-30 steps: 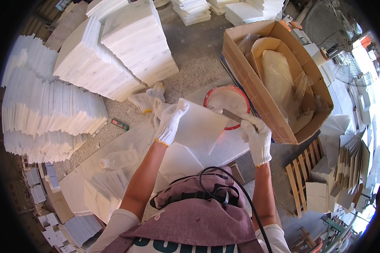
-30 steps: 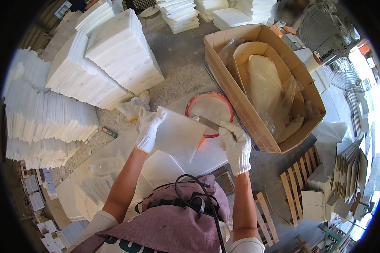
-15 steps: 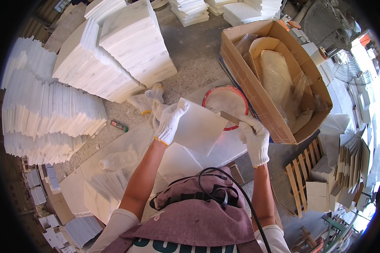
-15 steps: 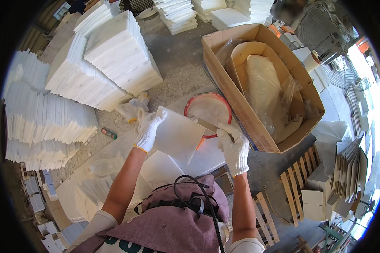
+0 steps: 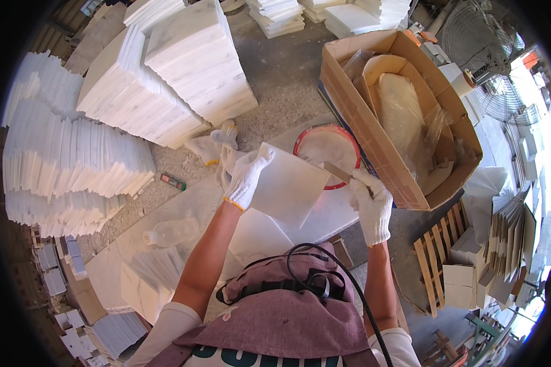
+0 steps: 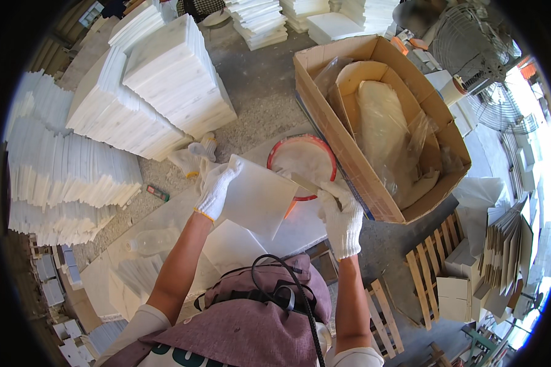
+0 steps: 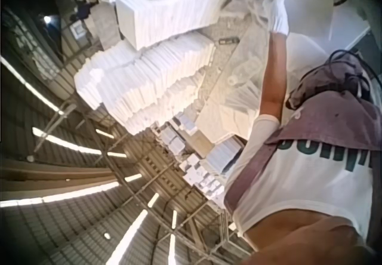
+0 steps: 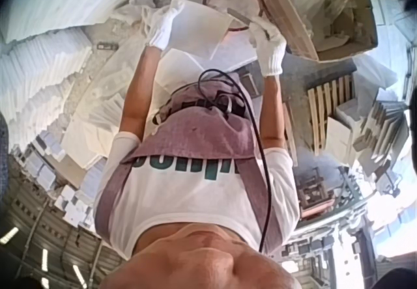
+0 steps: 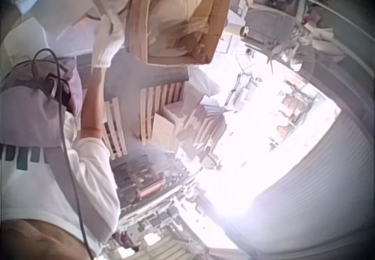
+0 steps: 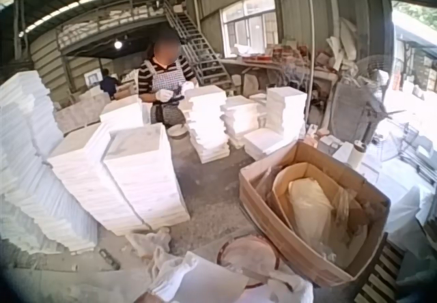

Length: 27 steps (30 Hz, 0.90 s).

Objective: The person applies a white paste from a red-rimmed container onto the edges of white foam sheets using a small metal spatula. They handle each sheet individually, spread the paste along the edges, and place the treated sheets into a cardboard box.

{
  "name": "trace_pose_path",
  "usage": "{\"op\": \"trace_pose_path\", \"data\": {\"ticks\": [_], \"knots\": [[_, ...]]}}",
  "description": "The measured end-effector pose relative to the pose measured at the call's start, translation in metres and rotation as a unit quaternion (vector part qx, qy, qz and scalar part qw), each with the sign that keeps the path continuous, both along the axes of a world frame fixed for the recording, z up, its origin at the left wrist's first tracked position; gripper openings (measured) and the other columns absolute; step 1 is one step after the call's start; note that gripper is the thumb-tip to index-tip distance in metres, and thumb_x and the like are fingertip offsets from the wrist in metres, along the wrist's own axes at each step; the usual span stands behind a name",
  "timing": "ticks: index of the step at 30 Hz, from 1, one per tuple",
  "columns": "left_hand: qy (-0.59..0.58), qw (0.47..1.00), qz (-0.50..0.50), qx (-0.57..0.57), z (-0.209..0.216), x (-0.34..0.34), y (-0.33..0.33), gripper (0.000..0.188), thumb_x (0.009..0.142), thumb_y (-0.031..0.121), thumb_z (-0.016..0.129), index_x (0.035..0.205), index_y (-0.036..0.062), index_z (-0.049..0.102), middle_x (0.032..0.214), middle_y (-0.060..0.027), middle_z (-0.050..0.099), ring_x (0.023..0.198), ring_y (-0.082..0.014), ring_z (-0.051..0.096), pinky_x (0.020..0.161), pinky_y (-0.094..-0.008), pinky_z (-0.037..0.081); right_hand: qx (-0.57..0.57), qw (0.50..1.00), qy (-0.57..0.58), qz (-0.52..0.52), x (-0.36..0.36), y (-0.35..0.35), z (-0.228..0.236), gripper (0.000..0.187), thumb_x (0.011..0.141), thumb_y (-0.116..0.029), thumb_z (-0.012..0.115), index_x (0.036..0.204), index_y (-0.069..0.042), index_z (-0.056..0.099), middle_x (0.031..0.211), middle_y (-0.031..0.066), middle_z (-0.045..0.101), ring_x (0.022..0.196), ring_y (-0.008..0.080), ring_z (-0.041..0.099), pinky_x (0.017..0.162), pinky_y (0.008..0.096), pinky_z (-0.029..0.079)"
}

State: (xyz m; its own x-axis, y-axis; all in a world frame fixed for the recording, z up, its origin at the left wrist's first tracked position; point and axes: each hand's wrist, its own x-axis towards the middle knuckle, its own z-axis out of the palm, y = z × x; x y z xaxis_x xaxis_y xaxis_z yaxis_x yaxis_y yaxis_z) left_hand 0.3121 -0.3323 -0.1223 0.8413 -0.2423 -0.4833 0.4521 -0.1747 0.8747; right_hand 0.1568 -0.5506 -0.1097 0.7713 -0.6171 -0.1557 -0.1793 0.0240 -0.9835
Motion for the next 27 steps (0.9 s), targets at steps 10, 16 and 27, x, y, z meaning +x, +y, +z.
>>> {"op": "trace_pose_path", "data": {"ticks": [10,16,27], "knots": [[0.006,1.000,0.002,0.025,-0.008,0.002,-0.001,0.032,0.091,0.039,0.068,0.093,0.0068,0.069,0.079,0.0061,0.058,0.071,-0.0040,0.050,0.062,-0.0224,0.041,-0.001,1.000,0.013,0.016,0.005,0.002,-0.004,0.021,0.091,-0.009,0.064,0.109,0.000,0.070,0.065,0.0024,0.059,0.053,0.0070,0.051,0.049,0.0225,0.041],[0.009,1.000,-0.007,0.028,-0.006,0.002,0.000,0.030,0.091,0.038,0.068,0.088,0.0078,0.068,0.077,0.0077,0.056,0.069,-0.0033,0.048,0.061,-0.0216,0.040,-0.022,1.000,0.006,0.014,0.003,0.003,-0.008,0.021,0.091,-0.010,0.065,0.109,0.000,0.069,0.068,0.0026,0.061,0.055,0.0073,0.052,0.050,0.0225,0.042],[0.038,0.999,0.011,-0.006,-0.003,0.000,-0.002,0.029,0.090,0.038,0.069,0.087,0.0086,0.066,0.073,0.0061,0.056,0.061,-0.0038,0.050,0.053,-0.0217,0.040,0.012,1.000,-0.019,0.017,0.003,0.007,-0.014,0.021,0.091,-0.010,0.064,0.108,0.001,0.069,0.064,0.0029,0.059,0.053,0.0075,0.053,0.048,0.0232,0.040]]}}
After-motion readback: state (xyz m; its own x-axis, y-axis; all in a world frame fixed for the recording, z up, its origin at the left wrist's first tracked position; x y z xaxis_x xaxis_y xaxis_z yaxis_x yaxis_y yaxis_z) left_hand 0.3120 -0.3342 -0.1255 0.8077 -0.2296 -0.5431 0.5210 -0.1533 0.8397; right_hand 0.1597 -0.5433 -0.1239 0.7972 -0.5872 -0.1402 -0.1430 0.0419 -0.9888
